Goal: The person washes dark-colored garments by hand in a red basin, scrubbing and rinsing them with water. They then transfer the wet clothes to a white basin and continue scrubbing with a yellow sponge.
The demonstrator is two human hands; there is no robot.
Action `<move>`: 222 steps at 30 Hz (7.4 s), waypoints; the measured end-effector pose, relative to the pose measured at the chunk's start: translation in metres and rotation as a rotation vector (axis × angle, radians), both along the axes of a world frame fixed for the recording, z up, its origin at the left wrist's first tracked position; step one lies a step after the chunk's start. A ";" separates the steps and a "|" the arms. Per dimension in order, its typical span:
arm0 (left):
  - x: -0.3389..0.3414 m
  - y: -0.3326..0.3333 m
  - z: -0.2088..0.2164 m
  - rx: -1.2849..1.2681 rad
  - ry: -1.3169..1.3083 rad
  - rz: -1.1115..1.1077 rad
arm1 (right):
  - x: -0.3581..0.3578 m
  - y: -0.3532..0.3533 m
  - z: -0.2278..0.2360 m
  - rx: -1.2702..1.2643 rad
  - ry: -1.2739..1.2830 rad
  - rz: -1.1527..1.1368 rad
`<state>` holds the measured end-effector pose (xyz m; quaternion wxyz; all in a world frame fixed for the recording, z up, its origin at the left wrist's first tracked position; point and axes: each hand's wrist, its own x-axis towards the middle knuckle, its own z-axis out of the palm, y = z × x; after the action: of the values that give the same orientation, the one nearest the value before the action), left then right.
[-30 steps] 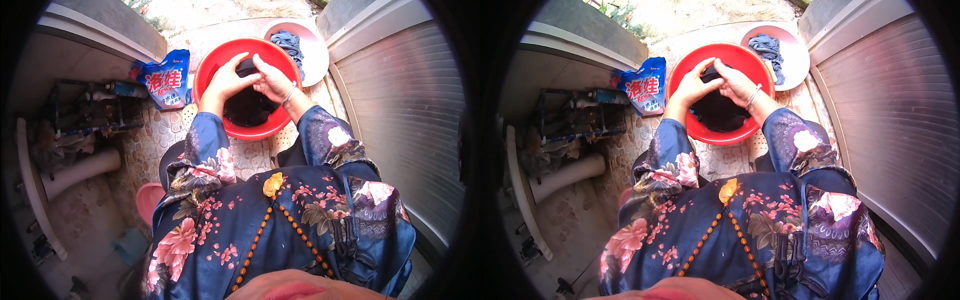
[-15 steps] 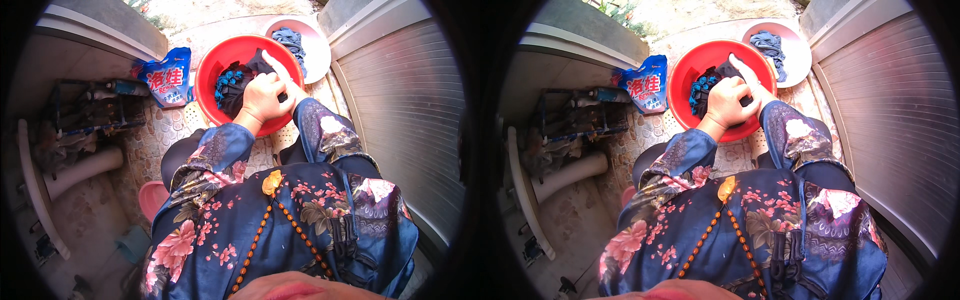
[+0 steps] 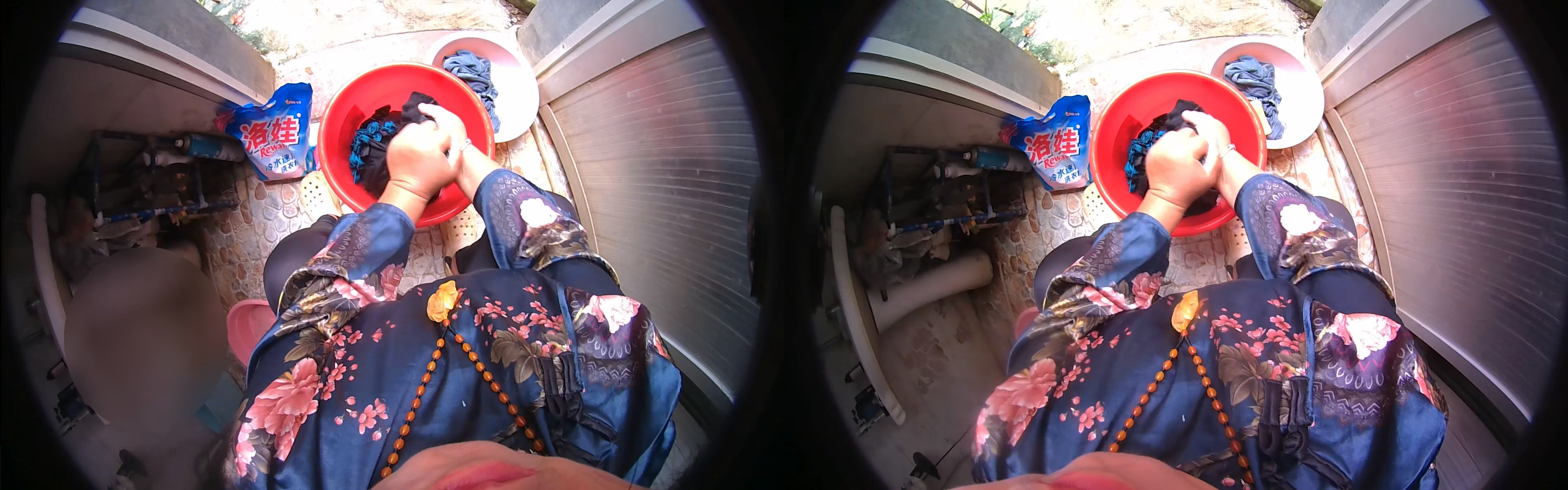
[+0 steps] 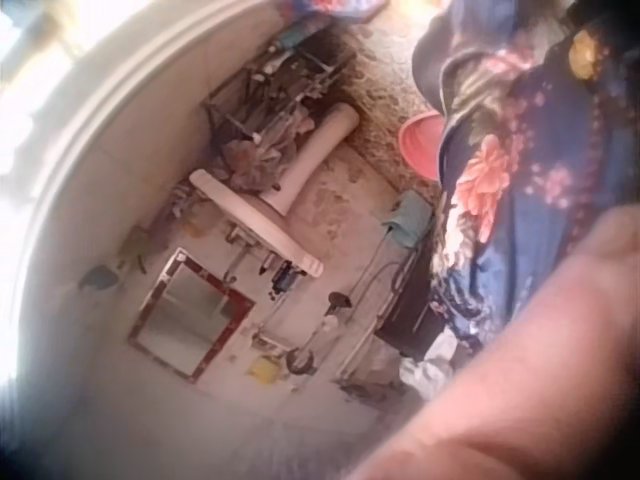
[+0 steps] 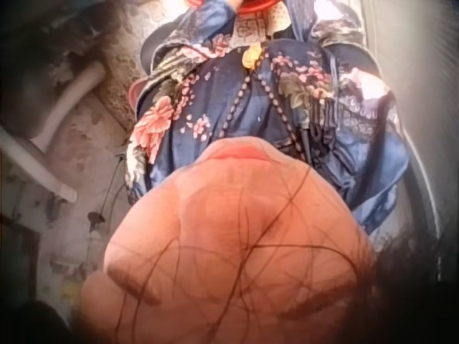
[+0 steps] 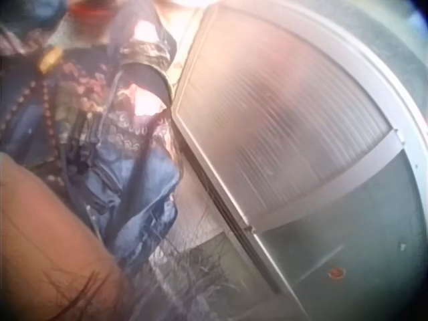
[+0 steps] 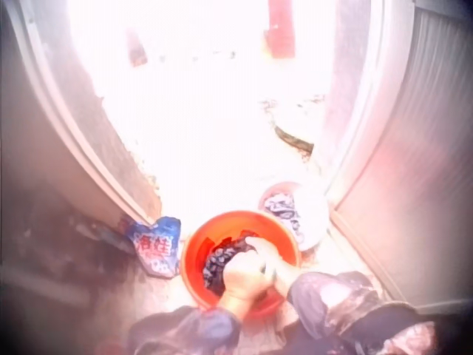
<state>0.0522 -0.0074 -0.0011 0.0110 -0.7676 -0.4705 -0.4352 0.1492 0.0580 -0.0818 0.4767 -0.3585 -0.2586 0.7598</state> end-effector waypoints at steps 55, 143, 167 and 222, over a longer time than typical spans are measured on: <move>-0.039 0.024 0.012 -0.271 -0.259 0.227 | -0.041 -0.047 0.068 -0.300 0.088 -0.265; -0.049 0.029 -0.003 -0.426 -0.353 -0.023 | 0.014 -0.024 0.035 -0.265 -0.156 -0.088; -0.079 0.036 0.002 -0.450 -0.352 0.193 | 0.040 0.009 -0.049 -0.173 -0.786 -0.091; -0.092 0.043 0.029 -0.500 -0.179 -0.176 | -0.014 0.005 0.234 0.387 0.218 0.256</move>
<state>-0.0401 0.0352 0.0278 -0.2583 -0.7427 -0.4940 -0.3710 0.1348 0.0633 0.1518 0.4616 -0.1408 -0.3896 0.7844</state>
